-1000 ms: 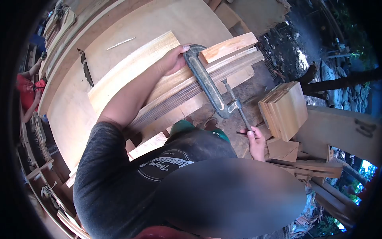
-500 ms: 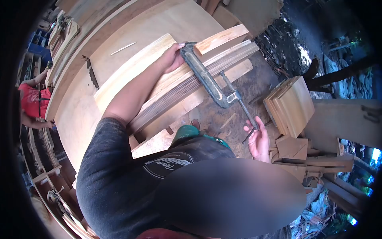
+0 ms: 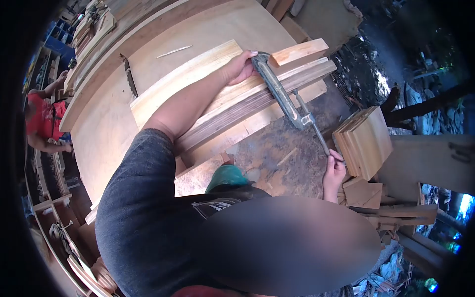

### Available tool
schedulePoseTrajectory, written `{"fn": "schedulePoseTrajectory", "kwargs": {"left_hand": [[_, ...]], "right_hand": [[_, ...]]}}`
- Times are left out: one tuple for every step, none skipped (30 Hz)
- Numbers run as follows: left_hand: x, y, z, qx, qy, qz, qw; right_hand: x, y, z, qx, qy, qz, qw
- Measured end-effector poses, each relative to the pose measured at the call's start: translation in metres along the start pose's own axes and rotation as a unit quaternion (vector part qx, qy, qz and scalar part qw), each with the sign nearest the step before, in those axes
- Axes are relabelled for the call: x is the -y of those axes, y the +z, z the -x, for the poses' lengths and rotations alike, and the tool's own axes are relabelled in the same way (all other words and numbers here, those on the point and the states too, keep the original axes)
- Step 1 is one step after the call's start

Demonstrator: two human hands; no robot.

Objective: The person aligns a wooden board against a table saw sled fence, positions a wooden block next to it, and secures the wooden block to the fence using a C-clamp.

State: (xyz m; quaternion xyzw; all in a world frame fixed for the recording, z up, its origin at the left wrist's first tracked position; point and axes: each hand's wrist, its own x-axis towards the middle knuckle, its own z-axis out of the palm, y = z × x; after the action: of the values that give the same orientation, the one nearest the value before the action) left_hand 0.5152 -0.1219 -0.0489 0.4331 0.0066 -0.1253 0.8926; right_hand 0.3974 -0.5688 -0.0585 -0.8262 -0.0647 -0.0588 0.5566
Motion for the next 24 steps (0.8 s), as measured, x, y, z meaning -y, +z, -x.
{"fn": "schedulePoseTrajectory", "kwargs": {"left_hand": [[0.0, 0.0, -0.001, -0.003, 0.002, -0.002, 1.0], [0.003, 0.0, 0.0, -0.006, 0.001, -0.004, 1.0], [0.003, 0.001, 0.0, -0.01, -0.001, -0.009, 1.0], [0.004, 0.0, -0.002, -0.004, -0.004, -0.007, 1.0], [0.007, -0.002, -0.003, -0.012, -0.001, -0.004, 1.0], [0.007, 0.0, -0.004, -0.018, 0.003, -0.003, 1.0], [0.007, 0.0, -0.004, -0.014, 0.0, -0.01, 1.0], [0.005, 0.0, -0.004, -0.004, -0.006, -0.009, 1.0], [0.005, 0.001, -0.004, -0.006, -0.008, -0.006, 1.0], [0.006, 0.0, -0.004, -0.007, -0.013, -0.003, 1.0], [0.006, -0.002, -0.004, 0.012, -0.013, -0.004, 1.0], [0.006, -0.001, -0.003, 0.026, -0.021, -0.005, 0.999], [0.006, 0.002, -0.002, -0.003, -0.019, -0.007, 1.0], [0.005, 0.004, -0.003, -0.031, -0.018, -0.007, 0.999], [0.005, 0.0, -0.004, -0.012, -0.029, -0.019, 0.999], [0.005, 0.003, -0.003, -0.002, -0.035, -0.017, 0.999], [0.004, 0.006, -0.002, -0.022, -0.034, -0.001, 0.999], [0.002, 0.008, -0.001, -0.042, -0.033, 0.011, 0.999], [0.002, 0.008, 0.0, -0.033, -0.026, 0.015, 0.999], [0.001, 0.01, 0.001, -0.028, -0.03, 0.012, 0.999], [-0.003, 0.012, 0.003, -0.025, -0.033, 0.01, 0.999], [-0.004, 0.013, 0.006, -0.025, -0.037, 0.007, 0.999], [-0.005, 0.014, 0.006, -0.017, -0.038, 0.009, 0.999], [-0.004, 0.012, 0.006, -0.019, -0.038, 0.006, 0.999]], "right_hand": [[0.001, 0.0, -0.003, 0.012, 0.06, -0.019, 0.998], [0.002, -0.002, -0.005, 0.008, 0.064, -0.014, 0.998], [0.007, -0.001, -0.009, 0.007, 0.167, -0.125, 0.978], [0.011, 0.003, -0.013, 0.004, 0.264, -0.236, 0.935], [0.014, 0.009, -0.016, -0.025, 0.33, -0.281, 0.901], [0.015, 0.011, -0.017, -0.035, 0.33, -0.281, 0.901], [0.015, 0.01, -0.018, -0.027, 0.354, -0.32, 0.878], [0.014, 0.008, -0.018, -0.019, 0.376, -0.358, 0.855], [0.016, 0.006, -0.018, -0.017, 0.377, -0.357, 0.855], [0.017, 0.006, -0.015, -0.03, 0.378, -0.356, 0.854], [0.016, 0.008, -0.011, -0.051, 0.379, -0.325, 0.865], [0.019, 0.008, -0.006, -0.072, 0.377, -0.295, 0.875], [0.012, 0.009, 0.002, -0.091, 0.328, -0.177, 0.924], [0.005, 0.009, 0.013, -0.083, 0.221, 0.0, 0.972], [0.01, 0.013, 0.019, -0.073, 0.13, 0.086, 0.985], [0.013, 0.015, 0.021, -0.057, 0.04, 0.173, 0.983], [0.014, 0.012, 0.017, -0.065, 0.041, 0.176, 0.981], [0.014, 0.011, 0.012, -0.043, 0.011, 0.206, 0.978], [0.015, 0.01, 0.011, -0.02, -0.016, 0.235, 0.972], [0.016, 0.008, 0.009, -0.026, -0.012, 0.235, 0.971], [0.017, 0.006, 0.007, -0.022, 0.055, 0.164, 0.985], [0.017, 0.006, 0.008, -0.017, 0.122, 0.09, 0.988], [0.007, 0.006, 0.011, -0.028, 0.095, 0.059, 0.993], [-0.007, 0.002, 0.013, -0.028, 0.095, 0.055, 0.994]]}}
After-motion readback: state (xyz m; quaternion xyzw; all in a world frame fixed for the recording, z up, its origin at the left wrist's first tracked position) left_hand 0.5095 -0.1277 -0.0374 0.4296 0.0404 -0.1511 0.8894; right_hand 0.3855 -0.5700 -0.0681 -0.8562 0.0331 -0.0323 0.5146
